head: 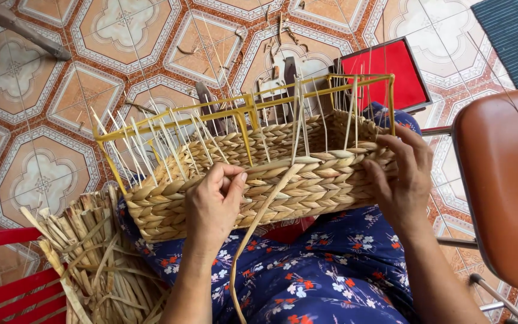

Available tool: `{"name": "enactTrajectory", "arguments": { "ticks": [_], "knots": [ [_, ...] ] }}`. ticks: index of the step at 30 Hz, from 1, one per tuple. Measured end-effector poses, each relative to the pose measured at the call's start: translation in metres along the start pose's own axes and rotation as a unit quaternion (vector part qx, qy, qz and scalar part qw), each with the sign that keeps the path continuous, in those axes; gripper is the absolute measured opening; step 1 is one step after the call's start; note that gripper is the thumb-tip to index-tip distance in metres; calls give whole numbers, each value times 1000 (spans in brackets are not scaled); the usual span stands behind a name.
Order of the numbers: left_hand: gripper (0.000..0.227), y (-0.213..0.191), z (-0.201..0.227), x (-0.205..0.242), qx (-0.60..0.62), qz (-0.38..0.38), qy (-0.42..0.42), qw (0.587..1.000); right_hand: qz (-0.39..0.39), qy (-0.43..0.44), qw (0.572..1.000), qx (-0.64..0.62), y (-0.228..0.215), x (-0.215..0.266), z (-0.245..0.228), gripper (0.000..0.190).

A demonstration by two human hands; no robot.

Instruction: Weaving a basket using dried plant fibers over a metal frame.

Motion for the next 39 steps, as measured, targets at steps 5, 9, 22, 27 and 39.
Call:
{"name": "enactTrajectory", "arguments": {
  "ticks": [5, 9, 22, 27, 39],
  "knots": [
    [6, -2, -5, 3, 34, 20, -3, 999, 31, -34, 999, 2, 1, -1, -14, 41],
    [9, 4, -18, 11, 69, 57, 25, 996, 71, -67, 994, -54, 2, 7, -46, 25],
    [17, -21, -91, 48, 110, 137, 132, 976, -195, -28, 979, -50, 57, 31, -24, 41],
    [17, -127, -142, 52, 107, 382, -18, 918, -212, 11, 967, -141, 89, 55, 42, 21],
    [20, -251, -440, 64, -276, 350, -97, 890, -191, 20, 948, -252, 96, 45, -2, 25]
  ]
}}
Point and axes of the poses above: each hand's wrist, its own x-axis away from the middle knuckle, its own y-axis out of the palm, z = x × y, the point moved 1 cm from there along -x, towards the middle knuckle, and after that the axes turned 12 degrees about z, right-handed, at the moved point
